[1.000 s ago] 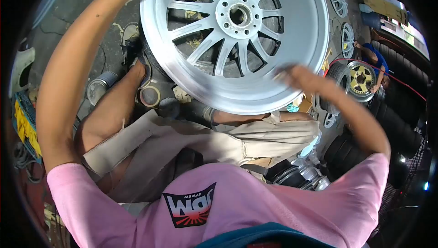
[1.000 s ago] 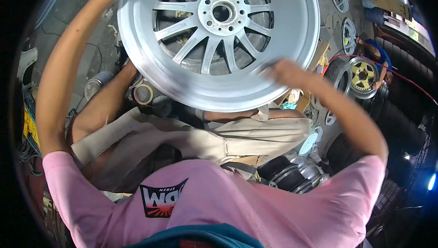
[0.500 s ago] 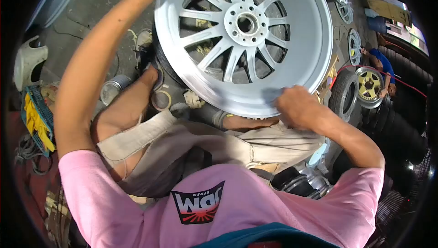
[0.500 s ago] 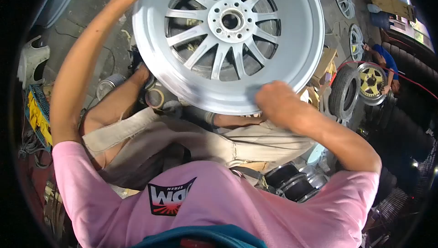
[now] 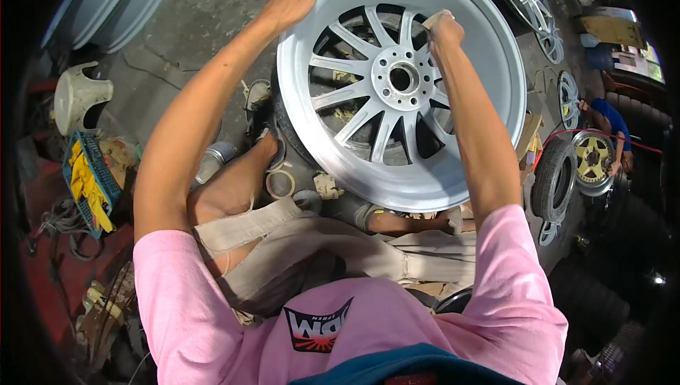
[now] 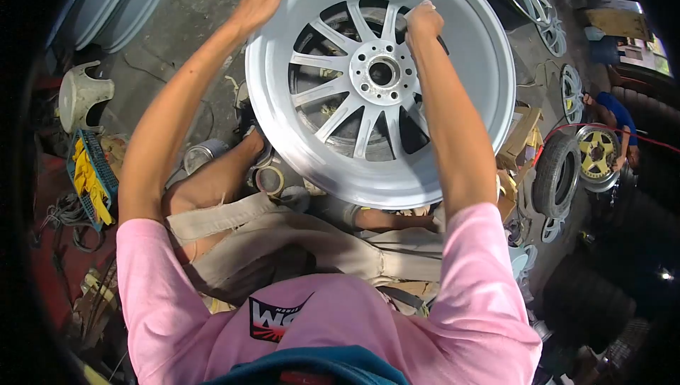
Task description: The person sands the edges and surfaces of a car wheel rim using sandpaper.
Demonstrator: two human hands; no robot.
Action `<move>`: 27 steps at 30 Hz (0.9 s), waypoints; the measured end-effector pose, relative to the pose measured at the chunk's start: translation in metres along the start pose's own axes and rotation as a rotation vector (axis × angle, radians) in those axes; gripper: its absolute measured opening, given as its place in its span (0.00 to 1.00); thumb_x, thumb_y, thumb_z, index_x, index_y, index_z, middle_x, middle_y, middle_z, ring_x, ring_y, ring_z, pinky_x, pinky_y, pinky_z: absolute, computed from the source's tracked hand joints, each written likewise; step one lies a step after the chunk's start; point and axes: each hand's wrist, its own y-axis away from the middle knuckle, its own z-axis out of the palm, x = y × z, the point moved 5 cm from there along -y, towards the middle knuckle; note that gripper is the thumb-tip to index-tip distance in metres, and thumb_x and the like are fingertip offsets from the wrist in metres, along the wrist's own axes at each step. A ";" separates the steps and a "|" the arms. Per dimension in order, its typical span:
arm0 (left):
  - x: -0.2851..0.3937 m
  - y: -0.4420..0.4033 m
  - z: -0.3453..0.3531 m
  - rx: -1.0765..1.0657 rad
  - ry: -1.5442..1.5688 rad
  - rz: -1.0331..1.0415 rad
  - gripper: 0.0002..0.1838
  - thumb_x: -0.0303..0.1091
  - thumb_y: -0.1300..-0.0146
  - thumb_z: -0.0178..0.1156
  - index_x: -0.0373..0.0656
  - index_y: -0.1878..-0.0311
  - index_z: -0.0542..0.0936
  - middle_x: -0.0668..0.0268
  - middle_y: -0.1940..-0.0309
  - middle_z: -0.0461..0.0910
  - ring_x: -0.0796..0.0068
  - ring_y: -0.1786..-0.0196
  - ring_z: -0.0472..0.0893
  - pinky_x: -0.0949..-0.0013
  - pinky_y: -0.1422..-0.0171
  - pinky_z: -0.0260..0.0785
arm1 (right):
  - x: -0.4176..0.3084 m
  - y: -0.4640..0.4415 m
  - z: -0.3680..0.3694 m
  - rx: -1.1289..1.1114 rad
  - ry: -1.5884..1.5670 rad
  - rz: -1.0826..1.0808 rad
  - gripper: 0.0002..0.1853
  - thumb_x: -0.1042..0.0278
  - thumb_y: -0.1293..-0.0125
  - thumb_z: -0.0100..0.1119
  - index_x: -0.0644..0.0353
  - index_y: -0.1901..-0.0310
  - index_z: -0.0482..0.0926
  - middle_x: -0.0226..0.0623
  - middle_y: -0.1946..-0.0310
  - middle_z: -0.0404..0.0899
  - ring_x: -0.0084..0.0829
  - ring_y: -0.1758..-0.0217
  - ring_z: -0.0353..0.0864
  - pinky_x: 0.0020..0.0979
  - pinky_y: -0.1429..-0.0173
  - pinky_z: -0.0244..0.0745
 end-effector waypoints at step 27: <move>0.011 0.005 0.006 0.231 -0.328 0.228 0.23 0.40 0.38 0.69 0.38 0.44 0.79 0.40 0.50 0.84 0.36 0.42 0.81 0.42 0.38 0.74 | 0.012 0.009 0.010 -0.150 0.895 -0.798 0.27 0.51 0.23 0.50 0.70 0.64 0.87 0.63 0.61 0.87 0.53 0.58 0.90 0.46 0.49 0.85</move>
